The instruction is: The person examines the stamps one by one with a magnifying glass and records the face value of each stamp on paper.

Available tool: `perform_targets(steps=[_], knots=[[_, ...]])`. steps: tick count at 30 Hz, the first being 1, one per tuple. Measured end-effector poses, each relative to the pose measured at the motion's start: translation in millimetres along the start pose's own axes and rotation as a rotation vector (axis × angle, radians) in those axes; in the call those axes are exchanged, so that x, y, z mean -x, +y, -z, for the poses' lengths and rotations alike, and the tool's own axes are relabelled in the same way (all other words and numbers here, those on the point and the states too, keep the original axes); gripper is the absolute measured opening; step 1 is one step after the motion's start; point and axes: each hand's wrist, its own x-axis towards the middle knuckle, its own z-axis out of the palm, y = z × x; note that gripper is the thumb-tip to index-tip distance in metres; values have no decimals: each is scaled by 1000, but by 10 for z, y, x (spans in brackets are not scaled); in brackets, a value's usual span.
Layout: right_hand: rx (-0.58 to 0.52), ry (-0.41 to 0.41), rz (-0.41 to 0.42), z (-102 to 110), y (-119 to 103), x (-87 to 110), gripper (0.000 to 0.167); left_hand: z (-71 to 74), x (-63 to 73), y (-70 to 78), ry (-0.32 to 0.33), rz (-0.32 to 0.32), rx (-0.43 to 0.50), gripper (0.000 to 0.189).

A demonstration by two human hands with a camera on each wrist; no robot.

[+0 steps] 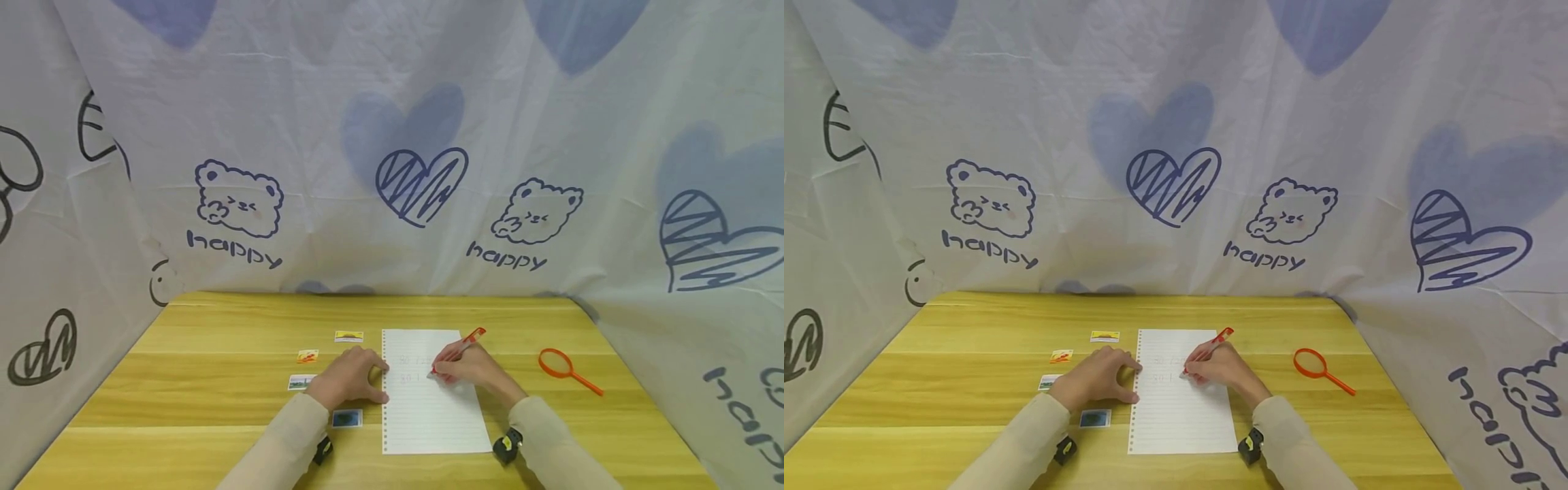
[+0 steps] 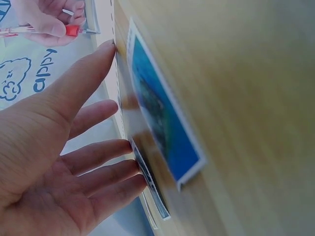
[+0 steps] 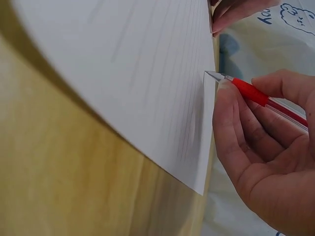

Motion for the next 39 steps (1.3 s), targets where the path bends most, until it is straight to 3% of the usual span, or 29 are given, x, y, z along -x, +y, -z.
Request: perform_targets(steps=[6, 20, 29, 39], knots=[[-1, -61, 34, 12, 9, 16, 13, 15, 9, 7, -1, 1, -2, 52], [16, 23, -6, 45, 46, 27, 12, 5, 12, 14, 1, -1, -5, 52], [11, 5, -4, 64, 45, 27, 11, 11, 8, 21, 5, 6, -5, 52], [41, 42, -28, 59, 26, 22, 12, 2, 10, 11, 2, 7, -2, 52]])
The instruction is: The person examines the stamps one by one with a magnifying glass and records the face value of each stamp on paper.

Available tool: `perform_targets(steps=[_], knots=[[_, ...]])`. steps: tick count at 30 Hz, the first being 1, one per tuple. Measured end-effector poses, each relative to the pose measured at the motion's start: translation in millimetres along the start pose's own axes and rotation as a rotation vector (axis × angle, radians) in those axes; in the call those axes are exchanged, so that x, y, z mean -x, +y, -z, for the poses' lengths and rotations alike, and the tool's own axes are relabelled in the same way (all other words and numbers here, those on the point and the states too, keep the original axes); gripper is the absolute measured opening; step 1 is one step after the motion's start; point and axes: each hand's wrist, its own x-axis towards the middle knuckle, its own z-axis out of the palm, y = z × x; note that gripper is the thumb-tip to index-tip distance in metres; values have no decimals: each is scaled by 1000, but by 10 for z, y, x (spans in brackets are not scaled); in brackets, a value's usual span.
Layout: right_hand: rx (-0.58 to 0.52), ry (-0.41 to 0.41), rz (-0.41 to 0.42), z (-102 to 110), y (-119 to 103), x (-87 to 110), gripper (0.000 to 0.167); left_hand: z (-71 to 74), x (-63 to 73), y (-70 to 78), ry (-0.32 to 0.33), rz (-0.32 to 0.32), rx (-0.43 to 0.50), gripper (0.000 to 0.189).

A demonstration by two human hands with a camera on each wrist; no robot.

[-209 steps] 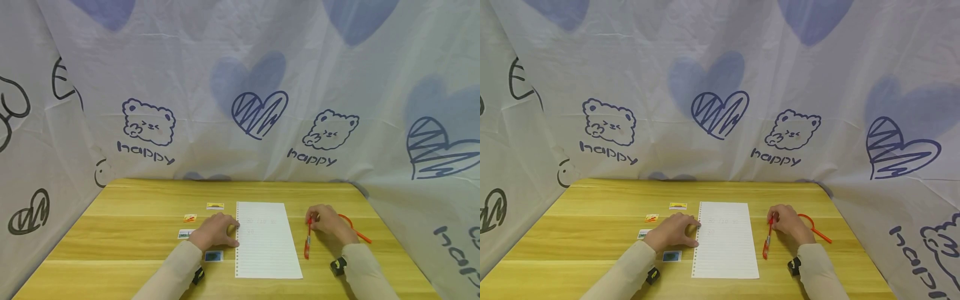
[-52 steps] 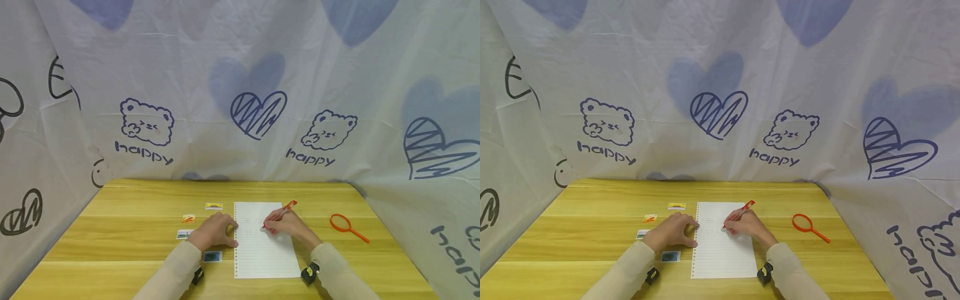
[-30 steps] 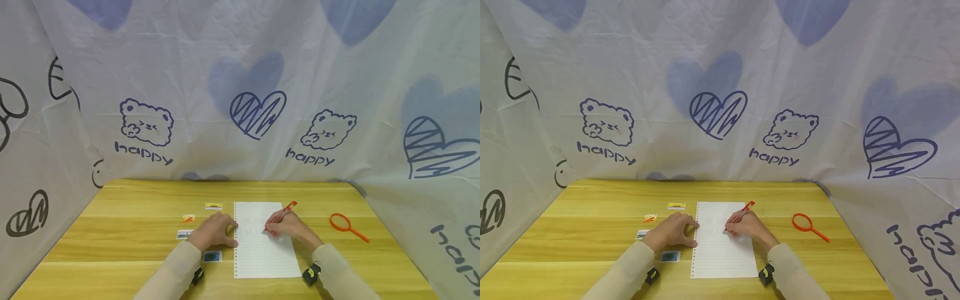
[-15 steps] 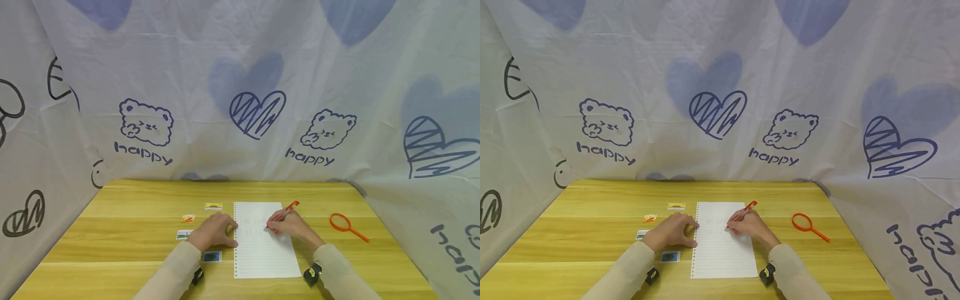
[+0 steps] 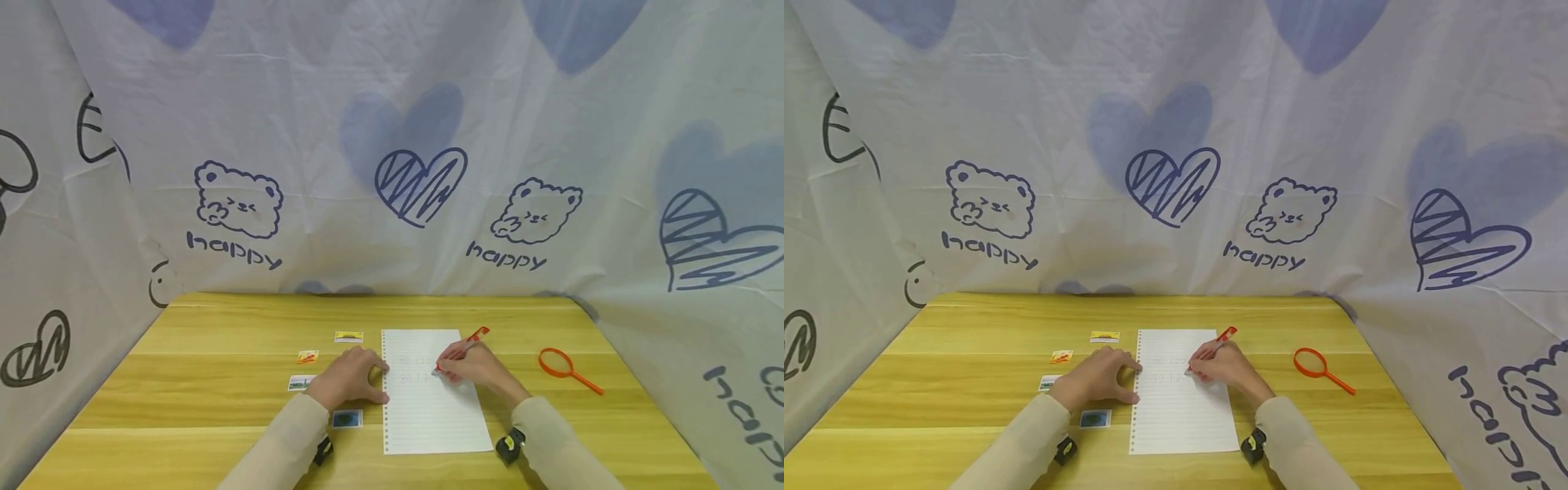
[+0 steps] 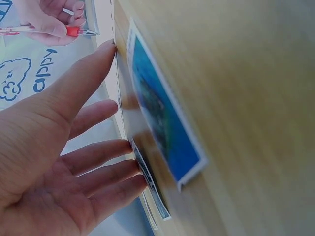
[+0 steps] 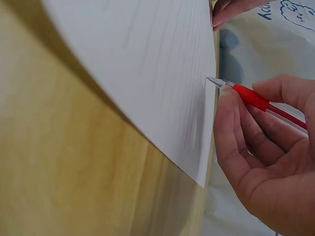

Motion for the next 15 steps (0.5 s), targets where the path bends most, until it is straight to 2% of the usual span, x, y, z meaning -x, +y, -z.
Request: perform_targets(steps=[9, 15], knots=[[16, -12, 31, 62, 8, -4, 11, 22, -3, 17, 1, -3, -3, 52], [103, 27, 90, 224, -8, 54, 6, 11, 3, 18, -4, 2, -5, 53]])
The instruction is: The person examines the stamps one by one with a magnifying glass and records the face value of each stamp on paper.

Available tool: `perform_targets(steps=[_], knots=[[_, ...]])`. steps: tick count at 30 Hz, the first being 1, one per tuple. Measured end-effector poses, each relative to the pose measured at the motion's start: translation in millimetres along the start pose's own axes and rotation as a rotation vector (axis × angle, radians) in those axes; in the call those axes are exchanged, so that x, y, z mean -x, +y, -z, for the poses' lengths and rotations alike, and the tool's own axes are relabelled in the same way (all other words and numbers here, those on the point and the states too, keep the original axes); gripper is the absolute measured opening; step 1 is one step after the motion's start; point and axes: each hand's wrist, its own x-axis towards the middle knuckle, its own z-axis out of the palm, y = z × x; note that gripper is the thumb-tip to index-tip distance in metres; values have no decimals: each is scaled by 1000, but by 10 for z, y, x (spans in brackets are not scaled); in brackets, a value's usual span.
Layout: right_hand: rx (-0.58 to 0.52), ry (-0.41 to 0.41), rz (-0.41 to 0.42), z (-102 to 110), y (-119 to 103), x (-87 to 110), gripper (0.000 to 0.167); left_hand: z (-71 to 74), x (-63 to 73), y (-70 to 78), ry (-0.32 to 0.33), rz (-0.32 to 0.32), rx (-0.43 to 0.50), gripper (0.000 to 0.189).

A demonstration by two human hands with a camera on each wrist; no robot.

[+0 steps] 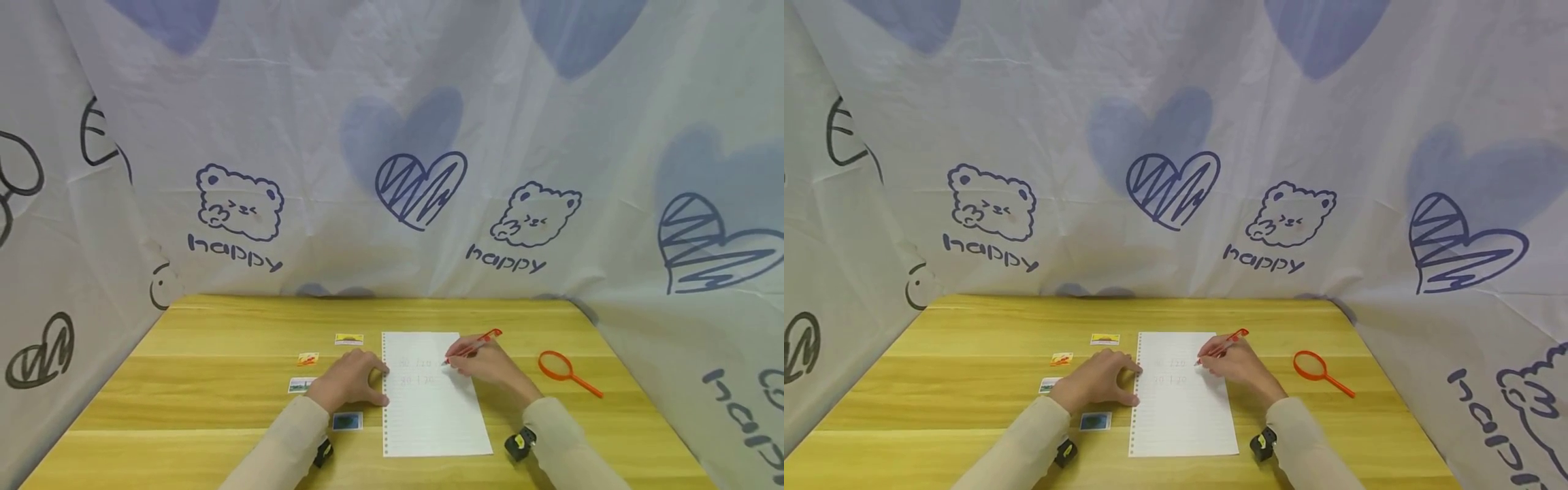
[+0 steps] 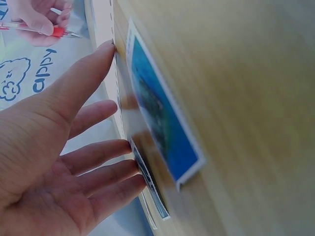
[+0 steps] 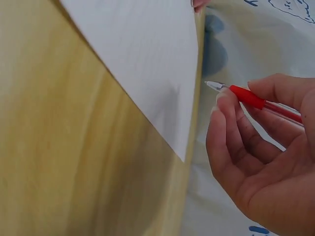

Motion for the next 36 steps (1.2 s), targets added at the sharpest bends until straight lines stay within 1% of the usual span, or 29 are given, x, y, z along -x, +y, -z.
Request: perform_targets(steps=[3, 5, 6, 8, 11, 13, 14, 15, 17, 19, 20, 23, 26, 30, 36], knots=[[93, 22, 66, 92, 1, 21, 5, -1, 0, -2, -5, 7, -2, 53], [138, 39, 129, 146, 14, 35, 5, 1, -2, -3, -8, 12, 1, 53], [144, 49, 166, 169, 27, 41, 5, 2, -3, -2, -8, 13, 1, 53], [121, 67, 253, 207, 69, 55, 5, 2, 0, 0, -10, 17, 5, 53], [88, 93, 419, 253, 157, 62, 7, -2, 0, -2, -9, 13, 8, 53], [143, 126, 508, 281, 210, 62, 8, -3, 2, -4, -8, 11, 10, 53], [201, 147, 545, 298, 234, 62, 10, -2, 3, -5, -8, 10, 10, 53], [265, 169, 560, 311, 249, 62, 10, -3, 2, -6, -8, 9, 10, 53], [394, 207, 542, 338, 274, 61, 13, -4, 4, -11, -10, 9, 12, 53], [490, 215, 485, 363, 288, 55, 15, -3, 1, -15, -11, 8, 11, 53], [528, 212, 444, 374, 292, 52, 17, -3, 1, -18, -11, 8, 11, 53], [579, 188, 322, 395, 318, 39, 24, -2, -3, -25, -13, 8, 3, 53], [628, 166, 254, 401, 370, 26, 25, -2, -10, -29, -13, 11, -1, 53], [677, 154, 242, 407, 449, 18, 22, -6, -16, -31, -14, 14, -8, 53], [697, 155, 257, 425, 534, 12, 22, -9, -19, -32, -15, 12, -12, 53]])
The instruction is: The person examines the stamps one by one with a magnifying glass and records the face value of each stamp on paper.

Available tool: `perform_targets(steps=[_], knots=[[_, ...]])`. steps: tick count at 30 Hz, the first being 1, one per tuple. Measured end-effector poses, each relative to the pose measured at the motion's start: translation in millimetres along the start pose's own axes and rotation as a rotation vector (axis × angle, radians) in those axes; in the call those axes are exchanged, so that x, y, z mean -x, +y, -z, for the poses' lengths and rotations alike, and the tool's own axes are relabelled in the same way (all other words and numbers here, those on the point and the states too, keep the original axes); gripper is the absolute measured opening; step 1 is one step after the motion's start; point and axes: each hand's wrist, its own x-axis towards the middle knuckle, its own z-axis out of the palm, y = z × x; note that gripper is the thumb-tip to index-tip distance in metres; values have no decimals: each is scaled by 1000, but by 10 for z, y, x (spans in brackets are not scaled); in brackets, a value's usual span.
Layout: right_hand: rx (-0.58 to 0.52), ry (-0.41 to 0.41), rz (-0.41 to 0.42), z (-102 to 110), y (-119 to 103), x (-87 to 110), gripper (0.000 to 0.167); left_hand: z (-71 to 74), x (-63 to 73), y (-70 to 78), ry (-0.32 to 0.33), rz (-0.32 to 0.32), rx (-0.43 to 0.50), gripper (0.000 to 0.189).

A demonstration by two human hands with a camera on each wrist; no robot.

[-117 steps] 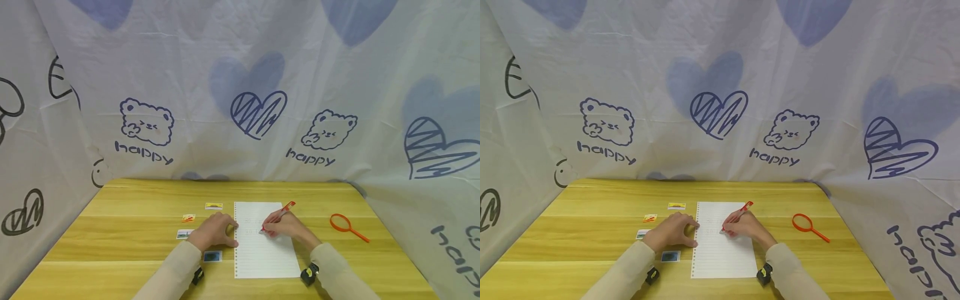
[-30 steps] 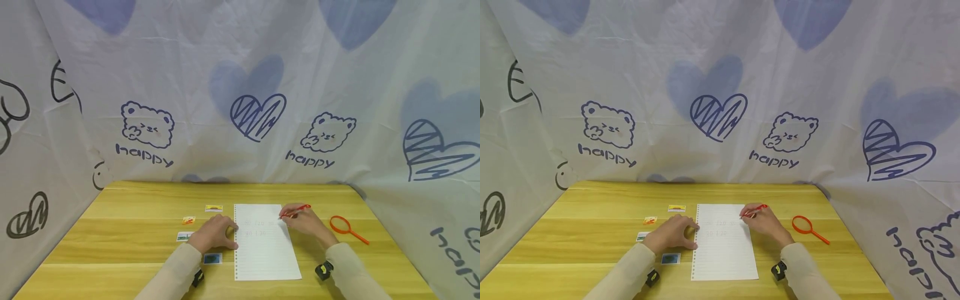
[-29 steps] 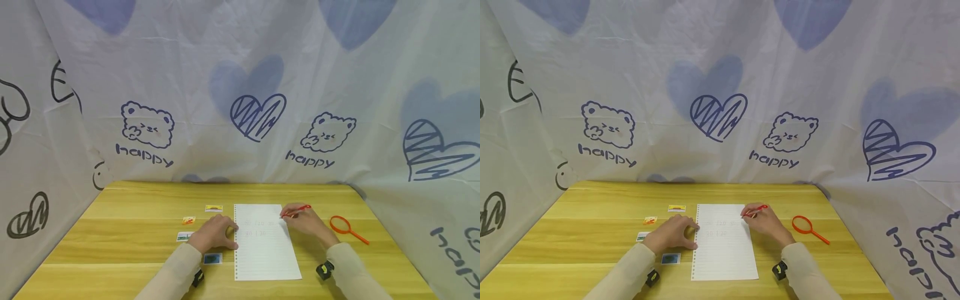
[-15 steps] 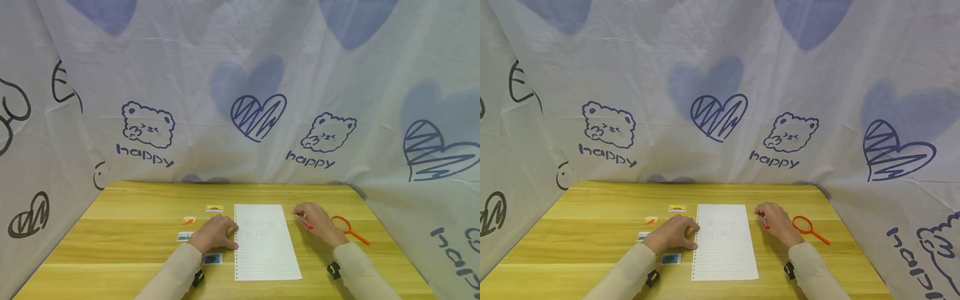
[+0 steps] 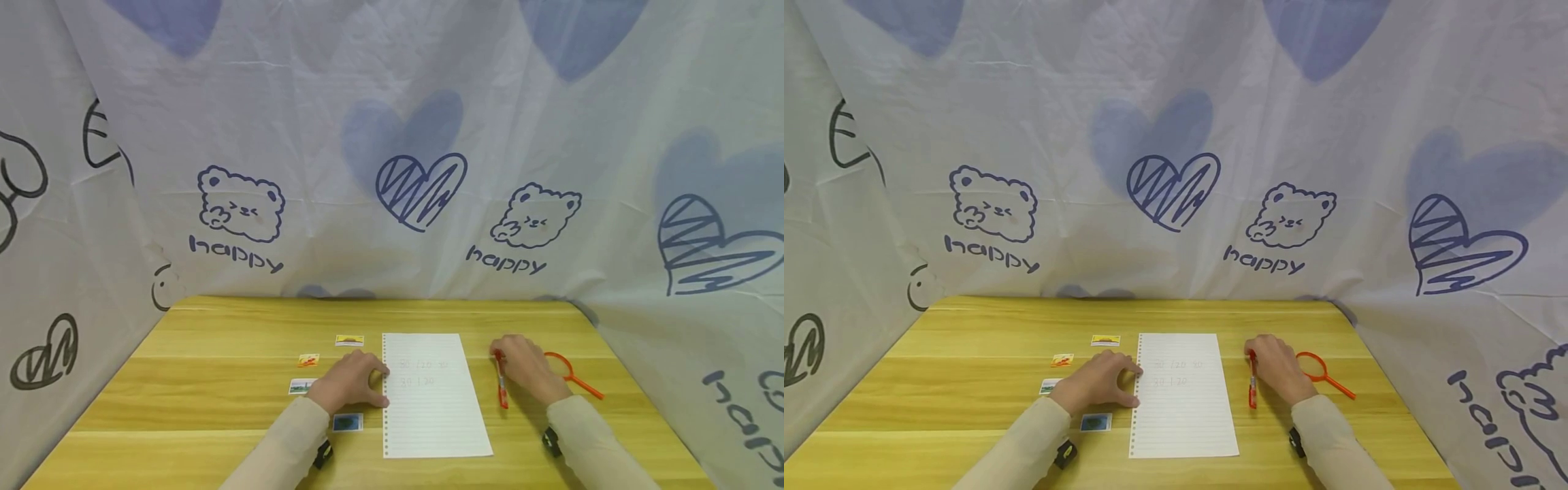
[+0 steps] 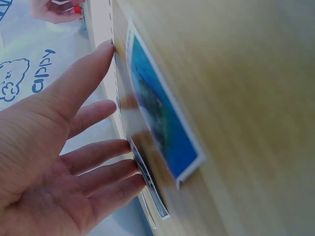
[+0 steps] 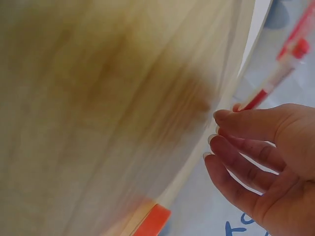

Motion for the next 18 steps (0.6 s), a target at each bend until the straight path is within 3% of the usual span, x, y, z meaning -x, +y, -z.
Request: perform_targets(steps=[18], knots=[[15, 1, 52, -16, 20, 6, 26, -3, 32, 14, 4, -13, 19, 53]])
